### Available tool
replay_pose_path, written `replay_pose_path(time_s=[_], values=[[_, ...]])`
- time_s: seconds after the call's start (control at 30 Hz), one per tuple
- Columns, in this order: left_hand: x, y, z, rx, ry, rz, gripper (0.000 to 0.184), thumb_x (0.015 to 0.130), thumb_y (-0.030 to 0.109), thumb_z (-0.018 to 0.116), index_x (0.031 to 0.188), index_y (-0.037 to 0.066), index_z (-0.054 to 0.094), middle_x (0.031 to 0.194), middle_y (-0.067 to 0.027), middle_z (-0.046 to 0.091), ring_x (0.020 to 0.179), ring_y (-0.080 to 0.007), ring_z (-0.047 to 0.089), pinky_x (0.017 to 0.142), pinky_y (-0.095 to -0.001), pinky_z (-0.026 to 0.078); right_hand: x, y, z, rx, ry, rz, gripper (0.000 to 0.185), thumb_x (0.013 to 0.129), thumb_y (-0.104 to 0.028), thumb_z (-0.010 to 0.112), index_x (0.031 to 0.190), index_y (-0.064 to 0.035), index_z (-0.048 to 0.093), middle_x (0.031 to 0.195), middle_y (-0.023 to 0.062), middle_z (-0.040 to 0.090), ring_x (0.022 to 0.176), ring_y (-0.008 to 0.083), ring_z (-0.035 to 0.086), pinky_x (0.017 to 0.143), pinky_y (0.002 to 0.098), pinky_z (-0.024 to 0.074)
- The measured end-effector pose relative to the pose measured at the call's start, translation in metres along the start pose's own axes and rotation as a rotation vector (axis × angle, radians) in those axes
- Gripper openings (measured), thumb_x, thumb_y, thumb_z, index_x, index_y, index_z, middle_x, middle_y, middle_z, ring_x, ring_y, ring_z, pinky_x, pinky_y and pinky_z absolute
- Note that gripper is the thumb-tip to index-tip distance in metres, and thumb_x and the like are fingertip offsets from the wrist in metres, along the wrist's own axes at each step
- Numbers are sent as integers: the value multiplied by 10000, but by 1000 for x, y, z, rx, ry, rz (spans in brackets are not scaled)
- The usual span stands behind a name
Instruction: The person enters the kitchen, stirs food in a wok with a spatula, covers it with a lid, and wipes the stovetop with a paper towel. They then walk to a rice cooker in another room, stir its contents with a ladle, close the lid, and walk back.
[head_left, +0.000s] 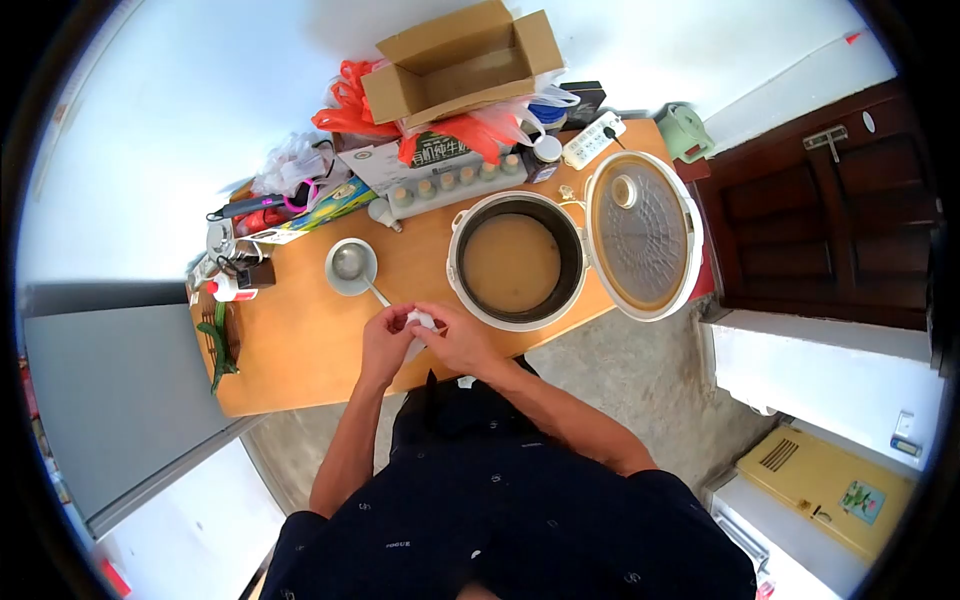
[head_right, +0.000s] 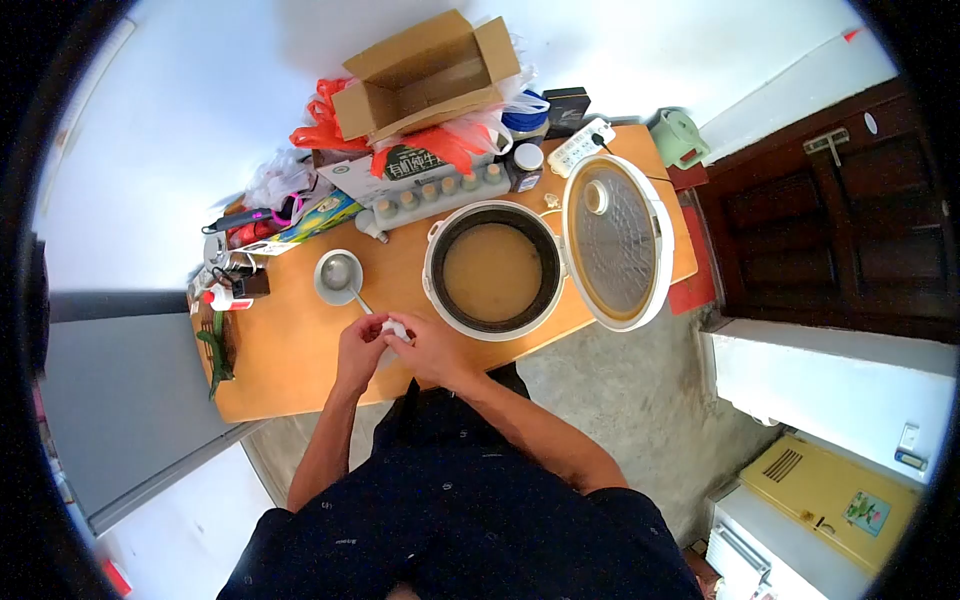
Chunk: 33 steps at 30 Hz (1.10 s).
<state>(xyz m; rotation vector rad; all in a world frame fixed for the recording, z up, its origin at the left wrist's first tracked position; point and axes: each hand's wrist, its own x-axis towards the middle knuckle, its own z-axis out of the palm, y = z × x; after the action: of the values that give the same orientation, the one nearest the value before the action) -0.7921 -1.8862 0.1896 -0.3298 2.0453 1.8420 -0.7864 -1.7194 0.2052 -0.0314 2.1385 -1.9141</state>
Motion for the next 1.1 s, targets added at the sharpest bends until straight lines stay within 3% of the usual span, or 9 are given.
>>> replay_pose_path(time_s=[0.17, 0.33, 0.47, 0.6, 0.73, 0.8, 0.9, 0.97, 1.1], values=[[-19, 7, -19, -373, -76, -259, 352, 907, 6, 641, 1253, -40, 597, 1048, -95, 672, 923, -139, 645, 815, -269, 531, -5, 9, 7, 10, -6, 23, 341, 886, -198, 672, 1154, 12, 660, 1002, 164, 658, 902, 283, 659, 786, 360, 524], [-27, 1, -21, -515, -80, -298, 286, 935, 47, 638, 1210, -30, 618, 1054, -80, 673, 917, -137, 648, 804, -277, 537, -10, 9, 9, -116, -42, -46, 271, 863, -148, 668, 1095, -9, 686, 932, 158, 649, 862, 310, 641, 761, 379, 506], [-25, -9, -18, -551, -71, -360, 241, 958, 115, 642, 1160, -15, 641, 1046, -61, 681, 913, -133, 650, 795, -279, 535, -10, 7, 8, -105, -33, -30, 220, 896, -139, 658, 1074, -16, 696, 898, 122, 627, 799, 230, 600, 696, 334, 470], [-22, -4, -12, -537, -59, -345, 240, 973, 165, 634, 1135, -12, 648, 1008, -53, 681, 890, -130, 649, 776, -280, 531, -10, 0, 7, -90, 37, 5, 182, 887, -167, 658, 984, -18, 697, 873, 153, 633, 804, 305, 624, 691, 382, 478], [-12, 5, -4, -568, -69, -304, 244, 988, 205, 617, 1103, -7, 652, 970, -38, 672, 860, -120, 639, 747, -275, 523, 2, -7, 0, -110, 59, -23, 164, 900, -174, 653, 952, -23, 691, 855, 152, 624, 782, 305, 620, 678, 386, 476], [-2, 8, -3, -582, -67, -279, 245, 990, 213, 614, 1090, -6, 655, 967, -35, 668, 859, -116, 634, 736, -273, 522, 15, -8, -6, -309, 128, -117, 142, 900, -159, 651, 941, -28, 688, 849, 147, 621, 762, 308, 613, 662, 400, 475], [22, 10, 0, -482, -53, -225, 267, 980, 219, 627, 1107, -15, 654, 972, -41, 663, 867, -108, 626, 731, -270, 528, 49, -23, -31, -316, 177, -183, 122, 882, -142, 652, 934, -38, 687, 864, 149, 629, 775, 317, 620, 667, 418, 483], [38, 21, 16, -303, 5, -114, 283, 985, 205, 613, 1167, -12, 626, 1058, -74, 670, 923, -144, 637, 783, -298, 548, 79, -25, -48, -330, 293, -388, 138, 863, -140, 657, 956, -43, 688, 881, 152, 631, 803, 322, 631, 695, 426, 501], [82, 10, 36, -83, -25, 18, 299, 962, 212, 645, 1154, -18, 650, 982, -50, 690, 812, -131, 643, 738, -274, 540, 129, -31, -89, -450, 312, -387, 120, 836, -96, 640, 936, -36, 667, 921, 152, 631, 872, 341, 637, 762, 431, 521]])
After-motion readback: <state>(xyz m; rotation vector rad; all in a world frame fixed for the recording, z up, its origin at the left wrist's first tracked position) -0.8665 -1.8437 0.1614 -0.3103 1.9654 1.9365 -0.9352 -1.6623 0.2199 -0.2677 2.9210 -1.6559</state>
